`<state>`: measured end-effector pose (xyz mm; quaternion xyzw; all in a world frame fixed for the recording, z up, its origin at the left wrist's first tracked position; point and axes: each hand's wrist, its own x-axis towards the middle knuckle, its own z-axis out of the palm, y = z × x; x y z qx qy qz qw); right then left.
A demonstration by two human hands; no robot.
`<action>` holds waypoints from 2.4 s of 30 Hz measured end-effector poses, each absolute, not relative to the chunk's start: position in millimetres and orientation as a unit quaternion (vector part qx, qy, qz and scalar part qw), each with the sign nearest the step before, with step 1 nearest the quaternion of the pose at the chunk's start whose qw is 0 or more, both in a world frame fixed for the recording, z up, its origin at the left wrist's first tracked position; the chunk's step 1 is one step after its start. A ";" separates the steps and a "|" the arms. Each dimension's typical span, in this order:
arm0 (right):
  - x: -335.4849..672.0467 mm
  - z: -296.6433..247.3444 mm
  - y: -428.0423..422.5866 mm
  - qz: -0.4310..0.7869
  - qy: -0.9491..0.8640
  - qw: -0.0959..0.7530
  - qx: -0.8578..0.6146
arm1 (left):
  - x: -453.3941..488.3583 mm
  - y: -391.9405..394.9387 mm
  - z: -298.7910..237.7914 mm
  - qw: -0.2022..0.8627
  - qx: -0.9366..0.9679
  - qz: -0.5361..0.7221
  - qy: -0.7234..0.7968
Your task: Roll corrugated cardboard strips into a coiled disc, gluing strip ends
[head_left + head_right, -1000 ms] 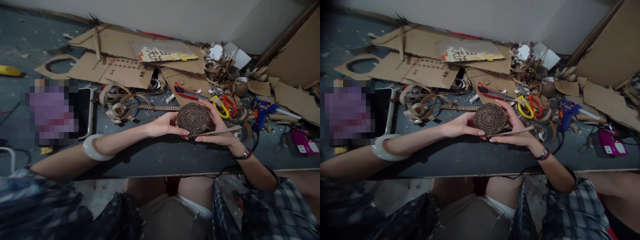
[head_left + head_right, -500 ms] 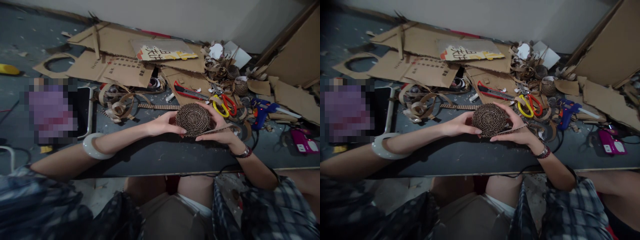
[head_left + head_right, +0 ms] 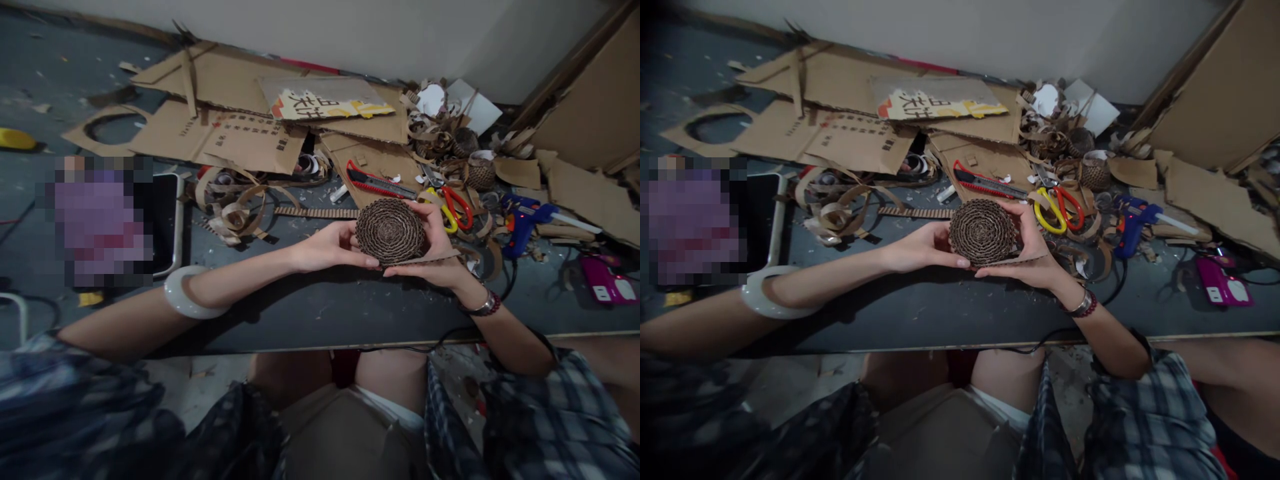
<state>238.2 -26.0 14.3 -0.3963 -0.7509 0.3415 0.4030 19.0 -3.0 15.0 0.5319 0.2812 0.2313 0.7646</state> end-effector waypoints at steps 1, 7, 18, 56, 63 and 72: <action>237.8 14.8 -26.3 0.339 -0.751 0.400 -0.400 | 19.1 -3.1 15.0 0.762 0.534 0.232 0.284; 235.4 24.3 -28.3 0.374 -0.758 0.364 -0.390 | 18.2 -3.7 16.3 0.735 0.558 0.243 0.300; 247.0 28.3 -24.1 0.455 -0.758 0.322 -0.339 | 15.3 -3.6 19.3 0.768 0.530 0.235 0.273; 244.9 29.5 -24.9 0.357 -0.772 0.358 -0.385 | 15.0 -4.3 18.4 0.757 0.538 0.254 0.271; 243.5 27.9 -24.3 0.351 -0.781 0.353 -0.378 | 17.3 -3.5 18.1 0.726 0.574 0.258 0.277; 244.3 32.4 -25.6 0.398 -0.785 0.321 -0.350 | 16.6 -2.9 16.4 0.719 0.592 0.259 0.256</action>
